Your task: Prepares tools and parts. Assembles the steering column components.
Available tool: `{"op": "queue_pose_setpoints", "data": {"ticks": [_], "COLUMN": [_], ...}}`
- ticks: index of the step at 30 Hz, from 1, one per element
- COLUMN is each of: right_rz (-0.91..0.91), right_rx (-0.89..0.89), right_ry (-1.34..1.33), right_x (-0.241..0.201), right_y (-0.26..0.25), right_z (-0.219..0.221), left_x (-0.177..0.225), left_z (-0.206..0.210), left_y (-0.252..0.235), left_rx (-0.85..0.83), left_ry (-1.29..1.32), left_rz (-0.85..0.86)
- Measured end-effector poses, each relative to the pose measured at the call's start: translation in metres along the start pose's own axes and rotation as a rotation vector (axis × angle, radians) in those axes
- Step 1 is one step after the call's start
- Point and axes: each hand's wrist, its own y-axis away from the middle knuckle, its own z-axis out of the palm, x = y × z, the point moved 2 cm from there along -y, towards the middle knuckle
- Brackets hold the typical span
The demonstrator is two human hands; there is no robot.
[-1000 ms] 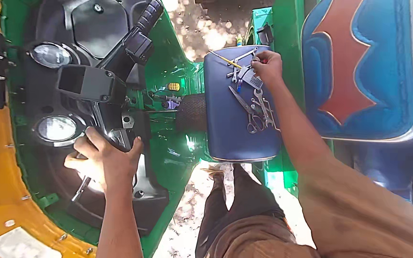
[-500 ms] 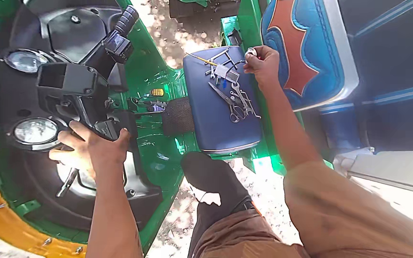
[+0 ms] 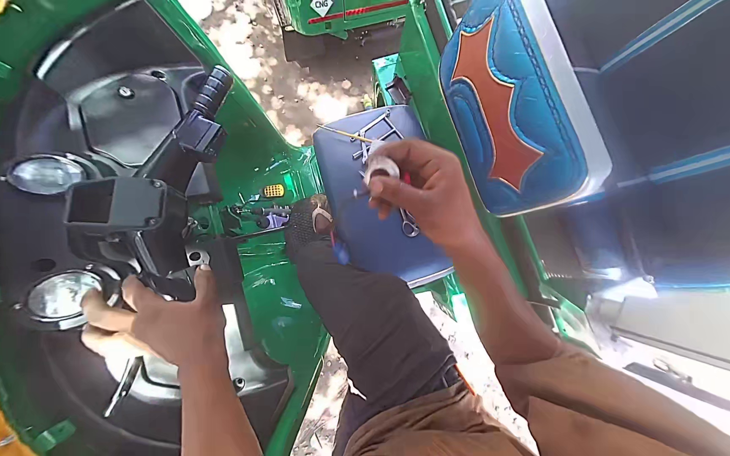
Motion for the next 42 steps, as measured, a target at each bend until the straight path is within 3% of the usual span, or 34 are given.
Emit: {"op": "queue_pose_setpoints", "data": {"ticks": [2, 3, 4, 7, 10, 14, 17, 19, 21, 23, 25, 28, 34, 38, 42], "right_rz": [0.134, 0.179, 0.194, 0.046, 0.007, -0.021, 0.042, 0.17, 0.339, 0.561, 0.675, 0.678, 0.58, 0.643, 0.809], "right_rx": [-0.072, -0.111, -0.163, -0.331, -0.509, -0.6, -0.381, -0.049, 0.252, 0.308, 0.248, 0.301, 0.731, 0.732, 0.694], "right_ry": [-0.088, -0.075, -0.006, 0.305, 0.504, 0.458, 0.238, 0.337, 0.681, 0.941, 1.116, 1.094, 0.3, 0.072, 0.166], "right_x": [0.023, 0.035, 0.045, 0.055, 0.045, 0.036, 0.063, 0.116, 0.198, 0.267, 0.307, 0.305, 0.246, 0.244, 0.266], "right_y": [0.004, 0.003, 0.004, -0.008, -0.027, -0.051, -0.074, -0.099, -0.128, -0.147, -0.149, -0.14, -0.084, -0.03, 0.006], "right_z": [0.027, 0.041, 0.054, 0.081, 0.089, 0.058, 0.015, -0.03, -0.085, -0.134, -0.16, -0.177, -0.199, -0.182, -0.165], "left_x": [0.037, 0.057, 0.071, 0.113, 0.121, 0.124, 0.136, 0.143, 0.145, 0.145, 0.143, 0.135, 0.125, 0.12, 0.109], "left_z": [-0.009, -0.008, -0.005, 0.011, 0.027, 0.054, 0.067, 0.073, 0.076, 0.081, 0.084, 0.085, 0.078, 0.074, 0.066], "left_y": [0.012, 0.023, 0.037, 0.06, 0.065, 0.063, 0.064, 0.065, 0.068, 0.073, 0.078, 0.084, 0.094, 0.107, 0.117], "left_rx": [0.066, -0.02, -0.208, -0.869, -1.098, -1.249, -1.263, -1.264, -1.262, -1.28, -1.307, -1.309, -1.282, -1.274, -1.248], "left_ry": [0.271, 0.529, 0.85, 1.667, 1.931, 2.001, 1.966, 1.965, 1.949, 1.928, 1.911, 1.903, 1.953, 1.991, 1.962], "left_rz": [0.18, 0.238, 0.226, -0.047, -0.139, -0.206, -0.201, -0.228, -0.284, -0.314, -0.306, -0.329, -0.452, -0.479, -0.508]}}
